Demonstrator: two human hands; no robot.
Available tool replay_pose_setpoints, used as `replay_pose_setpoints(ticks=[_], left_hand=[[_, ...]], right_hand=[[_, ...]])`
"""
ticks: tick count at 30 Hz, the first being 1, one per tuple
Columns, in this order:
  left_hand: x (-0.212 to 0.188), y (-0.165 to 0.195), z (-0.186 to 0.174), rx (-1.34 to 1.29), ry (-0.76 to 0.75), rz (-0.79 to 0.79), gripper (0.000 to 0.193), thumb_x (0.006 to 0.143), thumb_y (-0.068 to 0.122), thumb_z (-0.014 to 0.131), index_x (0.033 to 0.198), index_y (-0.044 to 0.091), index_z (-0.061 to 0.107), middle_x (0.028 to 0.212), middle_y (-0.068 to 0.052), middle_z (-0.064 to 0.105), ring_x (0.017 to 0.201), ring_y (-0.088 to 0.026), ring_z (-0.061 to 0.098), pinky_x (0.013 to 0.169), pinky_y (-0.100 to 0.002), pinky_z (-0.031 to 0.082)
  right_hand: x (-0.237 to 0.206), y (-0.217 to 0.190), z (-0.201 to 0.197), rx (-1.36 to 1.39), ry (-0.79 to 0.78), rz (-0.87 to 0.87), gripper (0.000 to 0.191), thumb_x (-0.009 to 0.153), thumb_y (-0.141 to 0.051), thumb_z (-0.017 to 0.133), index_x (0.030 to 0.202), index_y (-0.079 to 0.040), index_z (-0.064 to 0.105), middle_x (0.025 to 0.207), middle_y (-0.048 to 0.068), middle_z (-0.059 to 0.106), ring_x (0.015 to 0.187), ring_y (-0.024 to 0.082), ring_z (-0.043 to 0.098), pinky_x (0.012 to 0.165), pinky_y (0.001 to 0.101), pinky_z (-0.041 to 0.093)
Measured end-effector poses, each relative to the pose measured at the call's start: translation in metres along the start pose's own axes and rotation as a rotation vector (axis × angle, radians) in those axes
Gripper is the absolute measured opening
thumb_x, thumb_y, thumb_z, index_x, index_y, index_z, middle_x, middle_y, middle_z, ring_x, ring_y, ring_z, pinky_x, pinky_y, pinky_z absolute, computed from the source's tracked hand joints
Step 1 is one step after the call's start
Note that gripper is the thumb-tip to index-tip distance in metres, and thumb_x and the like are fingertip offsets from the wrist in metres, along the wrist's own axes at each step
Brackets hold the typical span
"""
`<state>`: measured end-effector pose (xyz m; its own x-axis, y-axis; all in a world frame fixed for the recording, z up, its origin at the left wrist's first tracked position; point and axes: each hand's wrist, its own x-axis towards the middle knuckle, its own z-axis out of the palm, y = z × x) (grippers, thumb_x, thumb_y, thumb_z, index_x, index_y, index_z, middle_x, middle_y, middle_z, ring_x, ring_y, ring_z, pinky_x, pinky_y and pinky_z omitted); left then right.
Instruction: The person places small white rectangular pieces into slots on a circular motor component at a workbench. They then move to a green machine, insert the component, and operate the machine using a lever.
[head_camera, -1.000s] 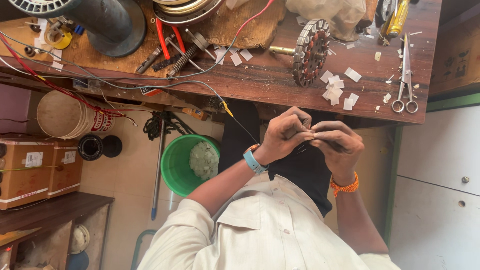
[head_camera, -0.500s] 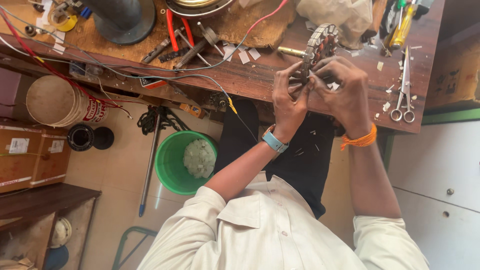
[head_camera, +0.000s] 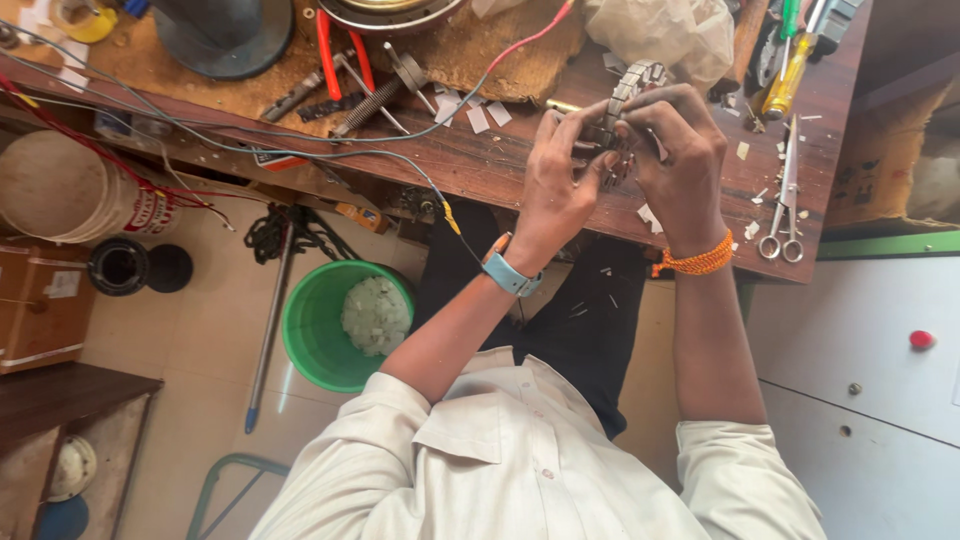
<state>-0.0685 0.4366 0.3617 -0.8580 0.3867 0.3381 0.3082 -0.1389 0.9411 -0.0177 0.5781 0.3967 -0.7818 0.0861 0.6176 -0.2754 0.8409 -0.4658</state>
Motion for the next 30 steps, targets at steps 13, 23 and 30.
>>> replay_pose_setpoints(ticks=[13, 23, 30], left_hand=[[-0.001, -0.008, 0.0, 0.02, 0.021, -0.01, 0.057, 0.089, 0.001, 0.077, 0.141, 0.014, 0.059, 0.112, -0.008, 0.06, 0.102, -0.02, 0.066, 0.089, -0.034, 0.058], [0.003, -0.003, 0.003, 0.012, 0.015, -0.017, 0.056, 0.087, -0.002, 0.074, 0.139, 0.01, 0.057, 0.116, -0.008, 0.057, 0.104, -0.019, 0.066, 0.086, -0.031, 0.062], [-0.003, -0.002, 0.009, -0.055, 0.08, -0.097, 0.057, 0.087, -0.002, 0.074, 0.14, 0.013, 0.062, 0.108, -0.008, 0.057, 0.099, -0.017, 0.07, 0.084, -0.028, 0.065]], right_hand=[[-0.008, 0.005, 0.004, 0.21, 0.132, 0.271, 0.014, 0.094, 0.003, 0.082, 0.108, 0.001, 0.077, 0.103, 0.009, 0.074, 0.088, 0.011, 0.07, 0.075, 0.0245, 0.057], [0.001, 0.0, 0.001, 0.088, 0.083, 0.186, 0.015, 0.094, 0.003, 0.083, 0.106, -0.002, 0.076, 0.1, 0.007, 0.075, 0.087, 0.013, 0.072, 0.073, 0.0267, 0.057], [-0.007, 0.003, 0.002, 0.075, 0.111, 0.074, 0.024, 0.094, 0.007, 0.078, 0.115, -0.002, 0.074, 0.114, 0.01, 0.072, 0.102, 0.02, 0.074, 0.086, 0.0322, 0.061]])
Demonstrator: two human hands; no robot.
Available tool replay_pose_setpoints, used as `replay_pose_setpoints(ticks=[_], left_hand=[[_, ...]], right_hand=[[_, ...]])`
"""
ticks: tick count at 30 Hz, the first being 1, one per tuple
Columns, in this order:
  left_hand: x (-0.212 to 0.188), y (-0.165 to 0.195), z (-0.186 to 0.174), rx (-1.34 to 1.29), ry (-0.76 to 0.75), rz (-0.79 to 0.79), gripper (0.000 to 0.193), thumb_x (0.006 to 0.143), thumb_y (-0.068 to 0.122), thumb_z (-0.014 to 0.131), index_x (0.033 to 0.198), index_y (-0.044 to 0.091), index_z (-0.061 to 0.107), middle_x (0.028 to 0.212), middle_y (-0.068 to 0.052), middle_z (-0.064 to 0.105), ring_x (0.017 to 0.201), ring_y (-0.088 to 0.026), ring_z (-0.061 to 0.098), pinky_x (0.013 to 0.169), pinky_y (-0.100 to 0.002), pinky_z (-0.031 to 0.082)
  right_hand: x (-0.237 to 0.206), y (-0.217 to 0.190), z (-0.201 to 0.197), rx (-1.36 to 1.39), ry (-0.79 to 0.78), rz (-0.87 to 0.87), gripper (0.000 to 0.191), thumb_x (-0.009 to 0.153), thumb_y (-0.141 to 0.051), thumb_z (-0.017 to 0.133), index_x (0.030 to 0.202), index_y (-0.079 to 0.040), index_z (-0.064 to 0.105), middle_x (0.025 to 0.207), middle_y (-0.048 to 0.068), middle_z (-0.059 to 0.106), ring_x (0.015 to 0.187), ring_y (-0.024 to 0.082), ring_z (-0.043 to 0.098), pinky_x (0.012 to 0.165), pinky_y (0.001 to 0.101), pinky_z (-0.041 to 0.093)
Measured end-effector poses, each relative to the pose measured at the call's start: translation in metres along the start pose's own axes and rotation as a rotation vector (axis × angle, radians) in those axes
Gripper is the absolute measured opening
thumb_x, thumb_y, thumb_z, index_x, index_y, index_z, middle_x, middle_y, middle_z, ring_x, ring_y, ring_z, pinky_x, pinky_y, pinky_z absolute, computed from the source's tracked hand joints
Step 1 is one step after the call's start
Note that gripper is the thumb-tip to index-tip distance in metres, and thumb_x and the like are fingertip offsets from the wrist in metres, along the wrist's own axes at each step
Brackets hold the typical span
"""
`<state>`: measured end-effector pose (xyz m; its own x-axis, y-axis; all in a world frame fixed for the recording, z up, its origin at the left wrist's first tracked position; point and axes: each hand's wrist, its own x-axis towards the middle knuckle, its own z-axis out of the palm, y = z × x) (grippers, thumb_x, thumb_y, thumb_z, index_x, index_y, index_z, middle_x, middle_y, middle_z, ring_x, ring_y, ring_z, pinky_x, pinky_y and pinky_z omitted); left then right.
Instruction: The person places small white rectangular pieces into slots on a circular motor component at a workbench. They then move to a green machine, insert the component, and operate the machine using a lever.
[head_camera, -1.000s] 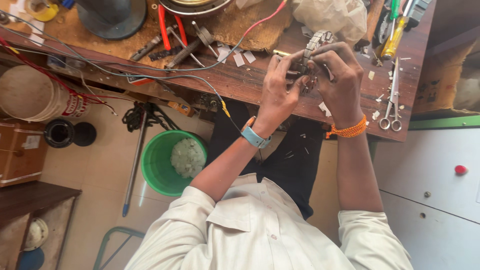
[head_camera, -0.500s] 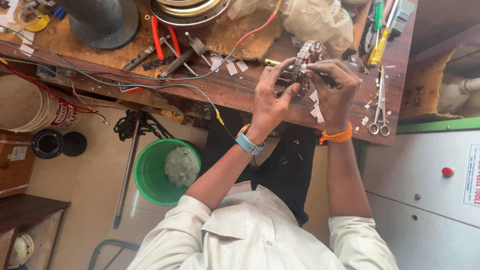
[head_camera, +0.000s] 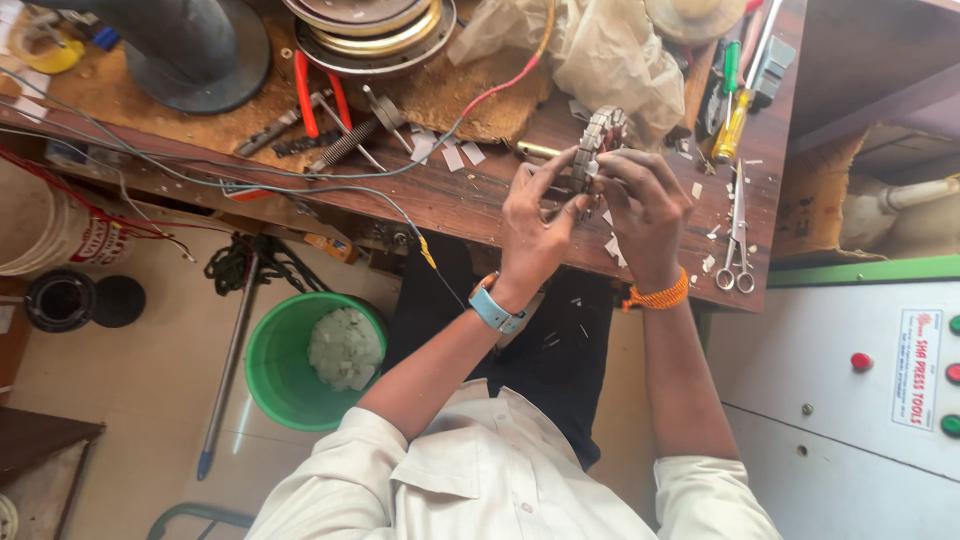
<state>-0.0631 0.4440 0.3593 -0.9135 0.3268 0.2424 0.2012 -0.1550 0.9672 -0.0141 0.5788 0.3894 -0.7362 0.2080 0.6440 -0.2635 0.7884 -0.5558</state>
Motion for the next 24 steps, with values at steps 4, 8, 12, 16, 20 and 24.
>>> replay_pose_setpoints(ticks=[4, 8, 12, 16, 20, 24], left_hand=[[0.006, -0.006, -0.002, 0.063, -0.02, 0.057, 0.061, 0.085, -0.003, 0.077, 0.141, 0.015, 0.062, 0.107, -0.007, 0.06, 0.099, -0.019, 0.068, 0.085, -0.032, 0.061], [0.013, -0.006, -0.007, 0.072, -0.072, 0.039, 0.061, 0.085, -0.002, 0.076, 0.141, 0.015, 0.062, 0.107, -0.008, 0.061, 0.1, -0.02, 0.067, 0.087, -0.034, 0.059], [0.019, -0.001, -0.002, 0.158, -0.073, 0.045, 0.061, 0.085, 0.0, 0.077, 0.141, 0.014, 0.061, 0.108, -0.01, 0.059, 0.1, -0.023, 0.066, 0.091, -0.036, 0.055], [0.017, 0.0, 0.001, 0.136, -0.063, 0.013, 0.058, 0.087, 0.0, 0.075, 0.141, 0.014, 0.061, 0.109, -0.011, 0.059, 0.1, -0.022, 0.066, 0.091, -0.036, 0.054], [0.01, -0.005, -0.004, 0.115, -0.068, 0.071, 0.06, 0.087, 0.003, 0.078, 0.143, 0.014, 0.06, 0.109, -0.011, 0.061, 0.1, -0.023, 0.064, 0.092, -0.036, 0.053], [0.005, -0.008, -0.003, -0.026, -0.036, 0.074, 0.059, 0.091, 0.006, 0.079, 0.146, 0.017, 0.061, 0.11, -0.008, 0.064, 0.103, -0.019, 0.067, 0.095, -0.034, 0.055]], right_hand=[[0.002, 0.011, -0.002, -0.057, -0.032, -0.133, 0.024, 0.091, 0.006, 0.081, 0.113, -0.002, 0.074, 0.114, 0.013, 0.072, 0.102, 0.024, 0.074, 0.086, 0.0332, 0.061], [0.01, 0.015, -0.005, -0.105, -0.089, -0.175, 0.02, 0.092, 0.007, 0.081, 0.109, -0.001, 0.073, 0.109, 0.012, 0.071, 0.098, 0.025, 0.073, 0.083, 0.0358, 0.06], [0.015, 0.008, 0.001, -0.158, -0.074, -0.174, 0.02, 0.092, 0.01, 0.078, 0.107, 0.002, 0.067, 0.108, 0.015, 0.068, 0.098, 0.029, 0.071, 0.083, 0.0385, 0.058], [0.021, -0.001, -0.006, -0.216, -0.162, -0.093, 0.022, 0.093, 0.012, 0.076, 0.109, 0.001, 0.066, 0.109, 0.014, 0.069, 0.097, 0.027, 0.072, 0.083, 0.0366, 0.058], [0.023, -0.001, -0.017, 0.123, -0.177, 0.1, 0.024, 0.095, 0.007, 0.079, 0.116, -0.002, 0.071, 0.109, 0.01, 0.071, 0.098, 0.017, 0.073, 0.084, 0.0304, 0.06], [0.01, 0.002, -0.005, 0.23, -0.053, 0.272, 0.02, 0.095, 0.005, 0.079, 0.112, 0.0, 0.073, 0.106, 0.006, 0.072, 0.097, 0.011, 0.07, 0.082, 0.026, 0.059]])
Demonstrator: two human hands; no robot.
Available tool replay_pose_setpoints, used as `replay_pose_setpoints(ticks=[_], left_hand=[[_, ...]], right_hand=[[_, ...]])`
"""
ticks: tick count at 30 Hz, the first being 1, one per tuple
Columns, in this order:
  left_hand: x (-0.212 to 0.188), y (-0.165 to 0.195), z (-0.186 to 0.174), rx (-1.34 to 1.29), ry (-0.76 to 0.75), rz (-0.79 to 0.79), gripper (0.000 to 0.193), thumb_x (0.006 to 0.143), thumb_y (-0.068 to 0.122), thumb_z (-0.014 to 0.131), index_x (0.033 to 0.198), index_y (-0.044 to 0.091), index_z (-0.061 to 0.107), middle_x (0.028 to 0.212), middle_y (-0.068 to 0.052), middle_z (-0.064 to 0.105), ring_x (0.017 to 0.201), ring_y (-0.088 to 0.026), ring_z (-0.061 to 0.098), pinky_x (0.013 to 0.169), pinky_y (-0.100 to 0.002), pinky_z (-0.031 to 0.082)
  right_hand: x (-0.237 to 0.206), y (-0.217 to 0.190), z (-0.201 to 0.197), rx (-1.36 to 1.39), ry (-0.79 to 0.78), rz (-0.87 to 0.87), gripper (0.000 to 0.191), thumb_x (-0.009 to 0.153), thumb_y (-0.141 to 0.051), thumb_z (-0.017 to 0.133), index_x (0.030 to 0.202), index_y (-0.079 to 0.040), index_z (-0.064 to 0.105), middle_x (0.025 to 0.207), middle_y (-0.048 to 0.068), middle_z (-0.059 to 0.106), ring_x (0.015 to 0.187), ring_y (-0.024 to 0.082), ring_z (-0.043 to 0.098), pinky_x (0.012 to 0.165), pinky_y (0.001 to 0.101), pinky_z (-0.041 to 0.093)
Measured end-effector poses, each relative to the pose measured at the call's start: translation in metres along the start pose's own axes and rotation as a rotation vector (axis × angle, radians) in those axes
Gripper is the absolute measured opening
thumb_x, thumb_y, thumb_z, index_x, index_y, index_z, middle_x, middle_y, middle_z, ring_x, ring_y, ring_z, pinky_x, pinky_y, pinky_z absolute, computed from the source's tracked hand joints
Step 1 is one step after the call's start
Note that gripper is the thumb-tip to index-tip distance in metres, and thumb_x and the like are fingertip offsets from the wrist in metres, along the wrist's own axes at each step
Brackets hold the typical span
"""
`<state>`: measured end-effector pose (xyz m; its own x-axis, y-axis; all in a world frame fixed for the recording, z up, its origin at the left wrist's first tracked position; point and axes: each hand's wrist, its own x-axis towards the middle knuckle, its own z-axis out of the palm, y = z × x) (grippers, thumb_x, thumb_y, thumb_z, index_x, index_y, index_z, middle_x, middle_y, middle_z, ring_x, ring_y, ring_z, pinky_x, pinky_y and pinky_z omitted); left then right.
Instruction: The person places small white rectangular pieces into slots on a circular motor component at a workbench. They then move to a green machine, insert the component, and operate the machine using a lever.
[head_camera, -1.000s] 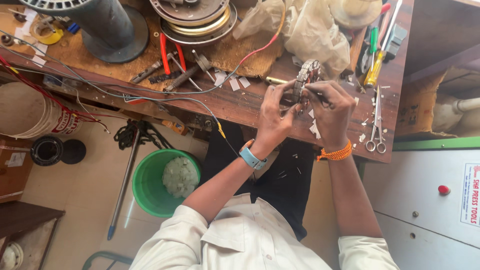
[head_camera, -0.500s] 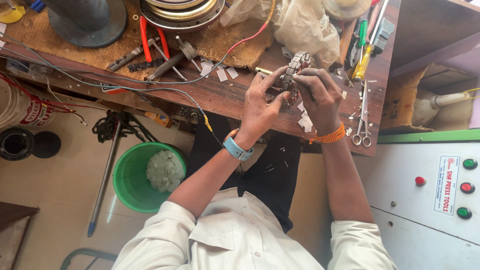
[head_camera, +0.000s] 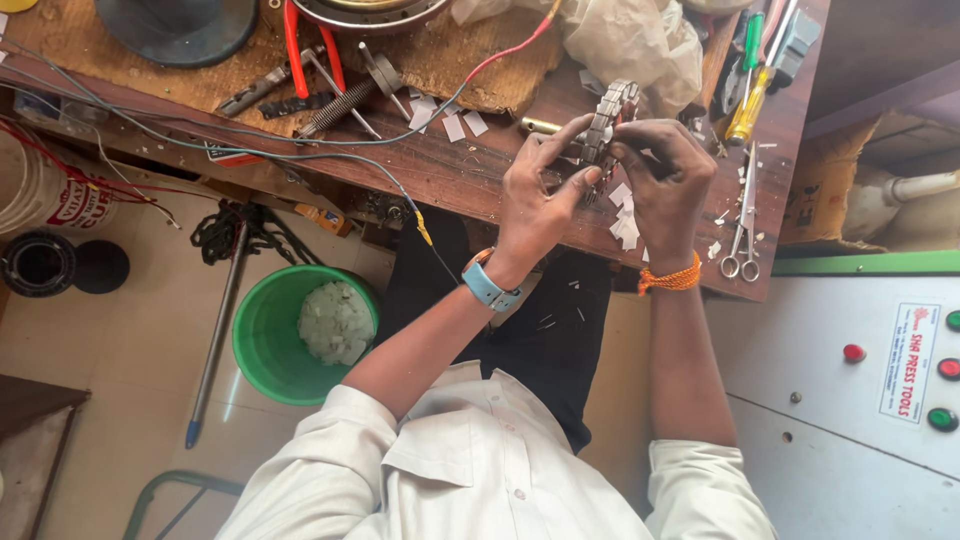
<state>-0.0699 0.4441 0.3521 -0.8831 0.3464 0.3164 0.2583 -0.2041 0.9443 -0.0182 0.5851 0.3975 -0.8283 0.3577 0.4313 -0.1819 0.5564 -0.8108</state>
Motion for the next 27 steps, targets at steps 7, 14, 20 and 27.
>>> replay_pose_setpoints(ticks=[7, 14, 20, 27], left_hand=[[0.002, -0.004, -0.001, -0.008, -0.043, -0.046, 0.058, 0.09, 0.008, 0.078, 0.144, 0.014, 0.058, 0.118, -0.008, 0.064, 0.101, -0.018, 0.066, 0.094, -0.033, 0.056], [0.004, -0.005, -0.003, 0.056, -0.057, 0.004, 0.057, 0.093, 0.005, 0.075, 0.146, 0.013, 0.054, 0.118, -0.006, 0.06, 0.106, -0.017, 0.066, 0.097, -0.033, 0.055], [-0.001, -0.011, -0.01, 0.02, -0.004, -0.036, 0.059, 0.091, 0.001, 0.075, 0.146, 0.011, 0.058, 0.115, -0.004, 0.062, 0.1, -0.014, 0.065, 0.085, -0.027, 0.063], [0.001, -0.034, -0.007, -0.031, -0.019, 0.03, 0.045, 0.096, 0.004, 0.076, 0.139, 0.009, 0.062, 0.123, -0.004, 0.067, 0.099, -0.012, 0.071, 0.085, -0.027, 0.063]], right_hand=[[-0.002, 0.009, 0.001, -0.06, 0.038, -0.057, 0.013, 0.095, 0.005, 0.081, 0.107, 0.002, 0.076, 0.102, 0.009, 0.073, 0.092, 0.012, 0.07, 0.078, 0.0259, 0.059], [0.011, -0.012, 0.001, -0.347, -0.088, -0.183, 0.013, 0.094, 0.003, 0.084, 0.105, -0.001, 0.076, 0.1, 0.009, 0.073, 0.087, 0.015, 0.071, 0.073, 0.029, 0.055], [0.006, -0.005, -0.015, -0.534, -0.192, -0.316, 0.009, 0.102, -0.004, 0.082, 0.105, 0.0, 0.075, 0.098, 0.01, 0.072, 0.086, 0.021, 0.069, 0.076, 0.0349, 0.053], [-0.087, 0.026, -0.089, -0.479, 0.074, 0.052, 0.005, 0.108, -0.004, 0.078, 0.109, 0.0, 0.074, 0.102, 0.009, 0.073, 0.089, 0.019, 0.069, 0.077, 0.0342, 0.055]])
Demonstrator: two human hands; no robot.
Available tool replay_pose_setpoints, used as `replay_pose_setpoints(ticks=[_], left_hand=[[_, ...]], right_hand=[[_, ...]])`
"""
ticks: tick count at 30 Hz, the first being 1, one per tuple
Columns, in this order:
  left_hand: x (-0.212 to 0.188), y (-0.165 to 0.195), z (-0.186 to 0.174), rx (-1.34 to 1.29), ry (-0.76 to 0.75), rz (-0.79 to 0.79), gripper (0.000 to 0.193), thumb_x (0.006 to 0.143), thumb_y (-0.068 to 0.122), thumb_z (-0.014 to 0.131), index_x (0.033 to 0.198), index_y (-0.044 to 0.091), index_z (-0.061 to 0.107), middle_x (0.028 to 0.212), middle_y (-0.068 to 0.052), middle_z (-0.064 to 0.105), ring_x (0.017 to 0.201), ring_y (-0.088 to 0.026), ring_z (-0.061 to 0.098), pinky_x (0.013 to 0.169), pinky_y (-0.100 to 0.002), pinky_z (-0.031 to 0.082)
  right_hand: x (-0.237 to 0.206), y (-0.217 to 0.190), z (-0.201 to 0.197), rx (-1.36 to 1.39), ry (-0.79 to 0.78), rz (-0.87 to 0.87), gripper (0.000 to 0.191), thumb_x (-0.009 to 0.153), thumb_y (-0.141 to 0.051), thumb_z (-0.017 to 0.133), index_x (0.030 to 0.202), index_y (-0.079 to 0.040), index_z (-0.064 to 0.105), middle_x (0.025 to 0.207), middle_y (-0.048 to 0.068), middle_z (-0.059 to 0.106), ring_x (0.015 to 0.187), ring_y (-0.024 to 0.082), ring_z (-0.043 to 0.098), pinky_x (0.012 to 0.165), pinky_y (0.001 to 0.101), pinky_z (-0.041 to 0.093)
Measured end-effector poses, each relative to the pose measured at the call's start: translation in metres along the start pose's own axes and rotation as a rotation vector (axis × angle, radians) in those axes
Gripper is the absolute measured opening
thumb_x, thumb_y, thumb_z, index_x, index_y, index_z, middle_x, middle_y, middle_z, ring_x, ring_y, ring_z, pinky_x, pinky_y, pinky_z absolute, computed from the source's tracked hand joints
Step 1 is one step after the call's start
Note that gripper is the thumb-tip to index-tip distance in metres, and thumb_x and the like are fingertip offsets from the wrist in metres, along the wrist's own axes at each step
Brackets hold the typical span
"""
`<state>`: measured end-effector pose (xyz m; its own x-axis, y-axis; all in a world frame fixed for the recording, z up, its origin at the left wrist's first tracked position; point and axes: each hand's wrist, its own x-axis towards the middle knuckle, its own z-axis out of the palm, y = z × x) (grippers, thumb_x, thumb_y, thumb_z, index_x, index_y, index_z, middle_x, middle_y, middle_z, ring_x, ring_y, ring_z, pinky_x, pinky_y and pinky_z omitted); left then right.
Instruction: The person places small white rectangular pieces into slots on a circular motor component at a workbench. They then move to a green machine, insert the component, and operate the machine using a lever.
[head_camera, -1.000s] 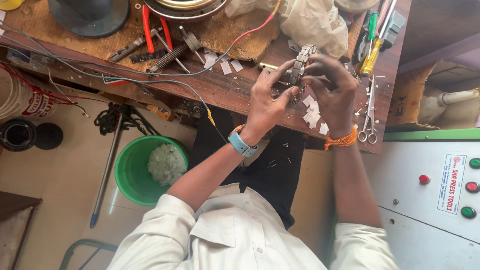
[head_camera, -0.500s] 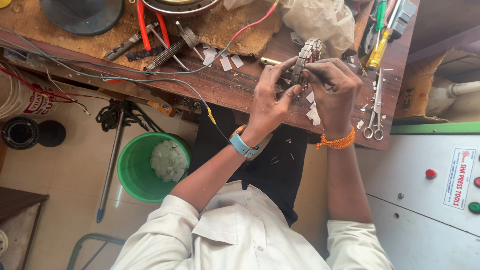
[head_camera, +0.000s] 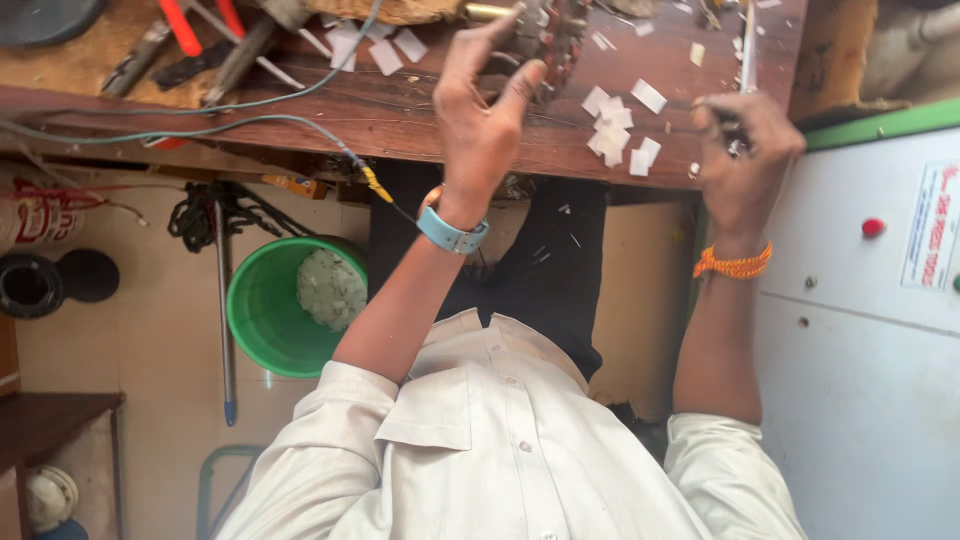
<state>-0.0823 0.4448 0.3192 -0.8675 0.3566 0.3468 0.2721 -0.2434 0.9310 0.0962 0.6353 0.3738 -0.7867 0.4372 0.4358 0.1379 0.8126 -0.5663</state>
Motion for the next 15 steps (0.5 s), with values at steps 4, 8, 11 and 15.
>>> replay_pose_setpoints(ticks=[4, 8, 11, 15], left_hand=[[0.002, -0.009, 0.004, 0.031, 0.001, 0.04, 0.04, 0.099, 0.007, 0.078, 0.137, 0.006, 0.065, 0.119, -0.005, 0.069, 0.106, -0.014, 0.071, 0.093, -0.029, 0.062], [0.0, -0.014, 0.006, -0.11, -0.036, -0.075, 0.044, 0.098, 0.015, 0.078, 0.138, 0.005, 0.06, 0.118, -0.005, 0.072, 0.103, -0.014, 0.073, 0.088, -0.029, 0.063], [0.0, -0.019, 0.004, -0.204, -0.06, -0.074, 0.041, 0.107, 0.018, 0.074, 0.141, 0.006, 0.055, 0.115, -0.006, 0.071, 0.104, -0.014, 0.07, 0.087, -0.028, 0.062], [-0.002, -0.025, 0.001, -0.282, -0.078, -0.17, 0.059, 0.107, 0.021, 0.069, 0.156, 0.011, 0.038, 0.109, -0.004, 0.069, 0.101, -0.012, 0.072, 0.084, -0.029, 0.067]], right_hand=[[-0.039, 0.019, -0.008, 0.112, -0.099, 0.088, 0.012, 0.108, -0.014, 0.075, 0.114, -0.003, 0.074, 0.115, 0.009, 0.07, 0.101, 0.019, 0.071, 0.078, 0.0292, 0.06], [-0.048, 0.022, 0.002, 0.041, -0.132, -0.018, 0.03, 0.104, -0.024, 0.082, 0.123, -0.004, 0.07, 0.118, 0.009, 0.067, 0.103, 0.02, 0.067, 0.088, 0.0348, 0.055], [-0.049, 0.018, 0.012, -0.057, -0.094, -0.014, 0.037, 0.098, -0.025, 0.085, 0.126, -0.006, 0.071, 0.118, 0.009, 0.067, 0.101, 0.023, 0.063, 0.091, 0.0399, 0.051], [-0.045, 0.021, 0.017, -0.161, -0.126, -0.074, 0.033, 0.089, -0.02, 0.089, 0.115, -0.006, 0.073, 0.115, 0.009, 0.069, 0.105, 0.025, 0.063, 0.093, 0.0436, 0.047]])
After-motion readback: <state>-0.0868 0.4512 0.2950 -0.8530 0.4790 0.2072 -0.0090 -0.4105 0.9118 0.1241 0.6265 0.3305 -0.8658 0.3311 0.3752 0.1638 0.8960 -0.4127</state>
